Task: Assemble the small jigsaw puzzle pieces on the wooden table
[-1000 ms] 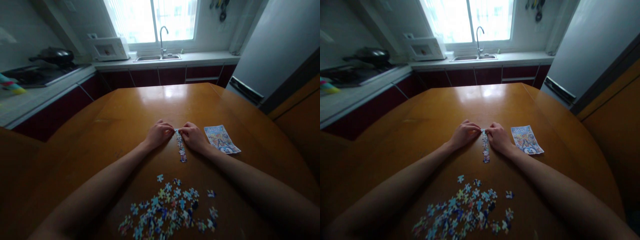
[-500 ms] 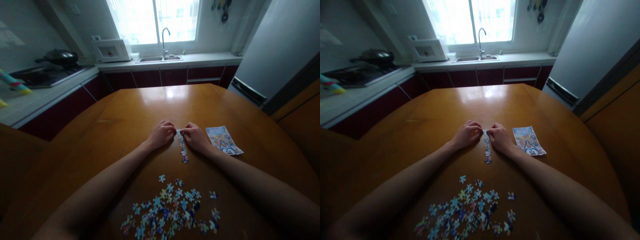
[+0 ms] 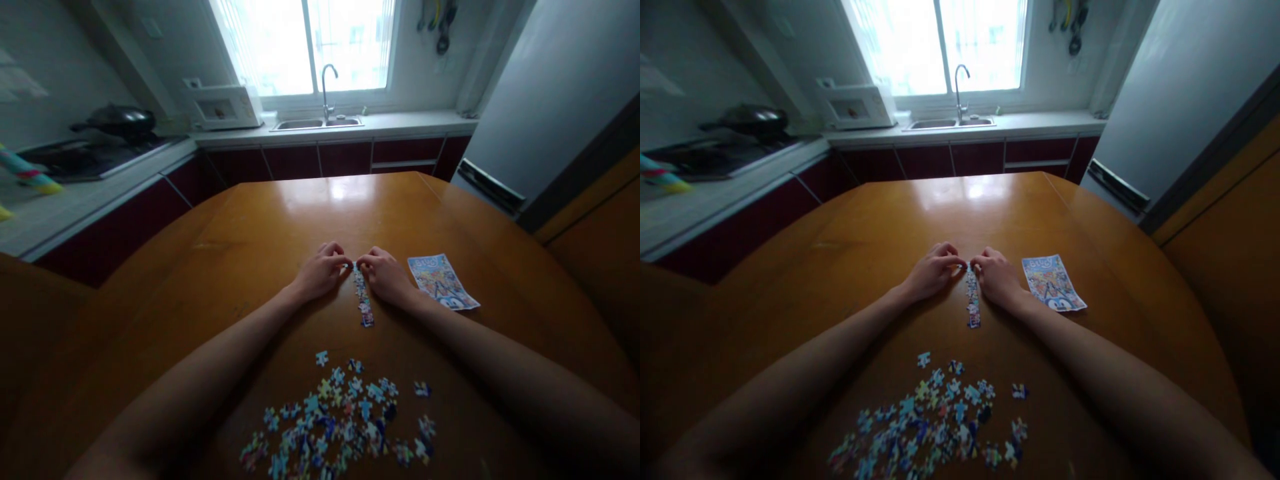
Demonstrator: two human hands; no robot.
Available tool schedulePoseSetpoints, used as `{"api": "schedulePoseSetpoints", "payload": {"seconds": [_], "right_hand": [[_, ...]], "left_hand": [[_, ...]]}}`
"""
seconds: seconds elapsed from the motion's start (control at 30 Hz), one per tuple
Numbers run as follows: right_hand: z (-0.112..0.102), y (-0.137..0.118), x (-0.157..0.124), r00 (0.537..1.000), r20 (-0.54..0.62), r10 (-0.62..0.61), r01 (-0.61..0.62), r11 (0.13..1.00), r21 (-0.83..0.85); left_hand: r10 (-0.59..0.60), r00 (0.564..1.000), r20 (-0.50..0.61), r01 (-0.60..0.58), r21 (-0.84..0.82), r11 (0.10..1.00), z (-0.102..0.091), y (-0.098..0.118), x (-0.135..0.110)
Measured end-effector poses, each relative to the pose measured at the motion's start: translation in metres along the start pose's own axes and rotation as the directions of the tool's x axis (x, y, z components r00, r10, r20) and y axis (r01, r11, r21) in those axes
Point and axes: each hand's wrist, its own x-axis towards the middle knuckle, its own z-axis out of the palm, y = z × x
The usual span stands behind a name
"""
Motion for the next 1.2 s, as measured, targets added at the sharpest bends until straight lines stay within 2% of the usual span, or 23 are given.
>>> {"api": "schedulePoseSetpoints", "payload": {"seconds": [0.27, 0.43, 0.6, 0.8, 1.2], "right_hand": [[-0.0009, -0.0022, -0.0006, 1.000, 0.003, 0.010, -0.010, 0.999, -0.047], [0.0017, -0.0002, 0.0008, 1.000, 0.007, -0.005, 0.006, 0.998, -0.068], [0.0035, 0.0016, 0.0014, 0.999, 0.012, -0.034, 0.035, 0.997, -0.073], [0.0042, 0.0040, 0.0019, 0.996, -0.085, -0.030, 0.036, 0.997, 0.066], [0.0021, 0.0020, -0.0010, 0.996, 0.033, -0.086, 0.088, 0.995, -0.040]], "left_hand": [[0.068, 0.998, 0.014, -0.069, 0.157, 0.985, -0.0003, 0.0027, -0.0017], [-0.008, 1.000, -0.010, 0.010, 0.171, 0.985, 0.0053, 0.0039, -0.0041], [-0.083, 0.995, -0.053, 0.090, 0.156, 0.984, 0.0019, 0.0075, -0.0059], [-0.188, 0.978, -0.095, 0.198, 0.111, 0.974, -0.0008, 0.0052, -0.0052], [-0.115, 0.992, -0.045, 0.119, 0.073, 0.990, -0.0024, 0.0065, -0.0060]]}}
